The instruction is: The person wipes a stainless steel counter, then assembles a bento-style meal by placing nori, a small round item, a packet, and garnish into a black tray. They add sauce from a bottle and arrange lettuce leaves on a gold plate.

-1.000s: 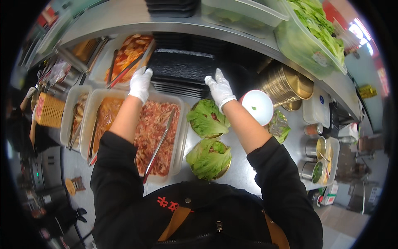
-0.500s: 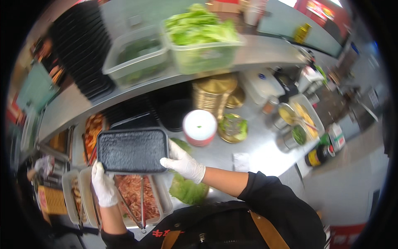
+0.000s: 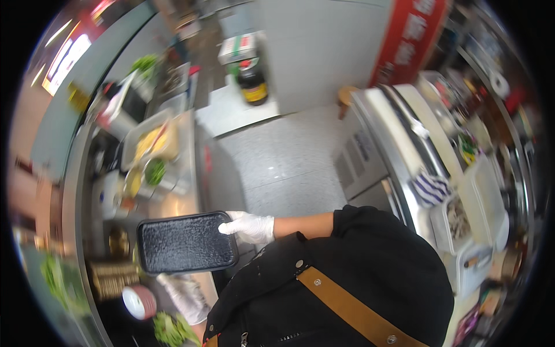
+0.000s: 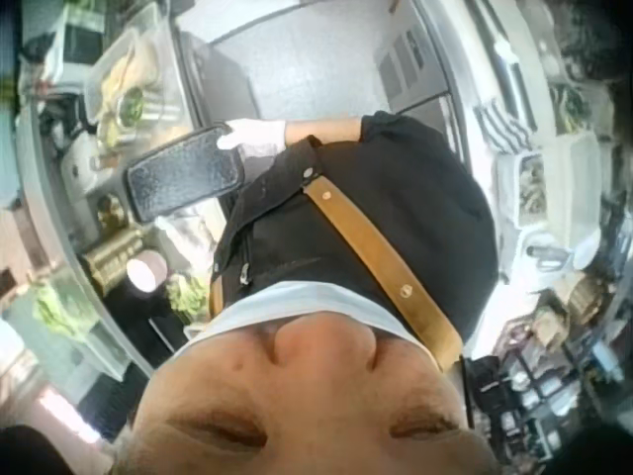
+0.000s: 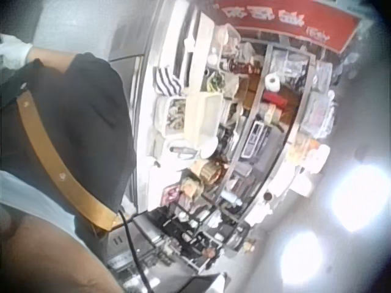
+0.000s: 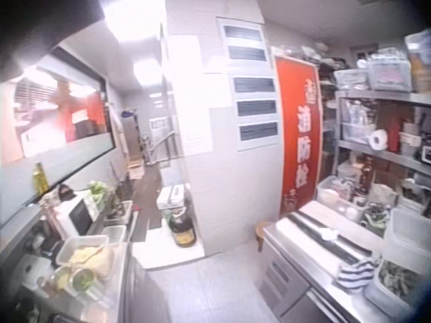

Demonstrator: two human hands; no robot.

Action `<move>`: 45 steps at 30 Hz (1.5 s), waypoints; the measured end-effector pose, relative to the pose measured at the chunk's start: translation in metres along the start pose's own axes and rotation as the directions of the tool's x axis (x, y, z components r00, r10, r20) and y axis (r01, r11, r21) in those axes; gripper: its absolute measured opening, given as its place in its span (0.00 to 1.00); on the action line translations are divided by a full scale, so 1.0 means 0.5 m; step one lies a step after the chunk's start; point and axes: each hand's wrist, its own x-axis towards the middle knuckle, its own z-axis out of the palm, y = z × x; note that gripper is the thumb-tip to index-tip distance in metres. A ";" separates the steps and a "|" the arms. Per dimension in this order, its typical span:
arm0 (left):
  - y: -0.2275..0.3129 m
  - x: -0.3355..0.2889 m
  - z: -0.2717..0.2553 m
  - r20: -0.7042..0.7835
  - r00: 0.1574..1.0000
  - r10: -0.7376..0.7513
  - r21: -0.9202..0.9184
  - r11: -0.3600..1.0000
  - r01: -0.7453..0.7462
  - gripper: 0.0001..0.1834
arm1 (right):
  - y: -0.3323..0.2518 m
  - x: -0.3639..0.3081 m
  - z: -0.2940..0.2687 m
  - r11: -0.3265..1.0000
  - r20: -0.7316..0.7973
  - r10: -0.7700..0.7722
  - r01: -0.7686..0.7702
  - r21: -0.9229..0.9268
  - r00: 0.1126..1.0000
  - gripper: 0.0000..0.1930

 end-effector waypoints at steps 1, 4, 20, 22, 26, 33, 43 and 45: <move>-0.040 0.033 0.047 0.116 0.986 -0.122 0.088 0.990 0.112 0.33 | -0.022 -0.025 -0.013 0.993 0.000 -0.114 0.114 0.008 0.994 0.28; -0.211 0.037 0.224 0.382 0.889 -0.251 0.181 0.964 0.194 0.32 | -0.105 -0.136 -0.068 0.967 -0.173 -0.255 0.251 -0.041 0.951 0.31; -0.624 0.295 0.688 0.444 0.397 -0.804 0.689 0.589 0.422 0.23 | -0.222 -0.682 -0.406 0.668 -0.717 -0.590 0.274 -0.692 -0.372 0.15; -0.682 0.321 0.759 0.404 0.305 -0.862 0.712 0.506 0.487 0.23 | -0.251 -0.676 -0.411 0.666 -0.628 -0.699 0.007 -0.745 -0.341 0.14; -0.781 0.353 0.892 0.406 0.128 -0.905 0.768 0.414 0.488 0.22 | -0.323 -0.666 -0.433 0.719 -0.535 -0.695 -0.457 -0.524 -0.480 0.29; -0.934 0.390 1.056 0.436 -0.080 -0.897 0.882 0.408 0.237 0.30 | -0.291 -0.784 -0.424 0.781 -0.298 -0.482 -0.558 0.281 -0.824 0.41; -0.974 0.267 1.131 0.433 -0.324 -0.841 0.901 0.406 0.151 0.27 | -0.096 -0.761 -0.342 0.955 -0.167 -0.298 -0.292 -0.058 -0.940 0.08; -0.974 0.238 1.144 0.379 -0.336 -0.862 0.925 0.360 0.121 0.27 | -0.077 -0.713 -0.294 0.882 -0.244 -0.060 0.063 -0.467 -0.968 0.04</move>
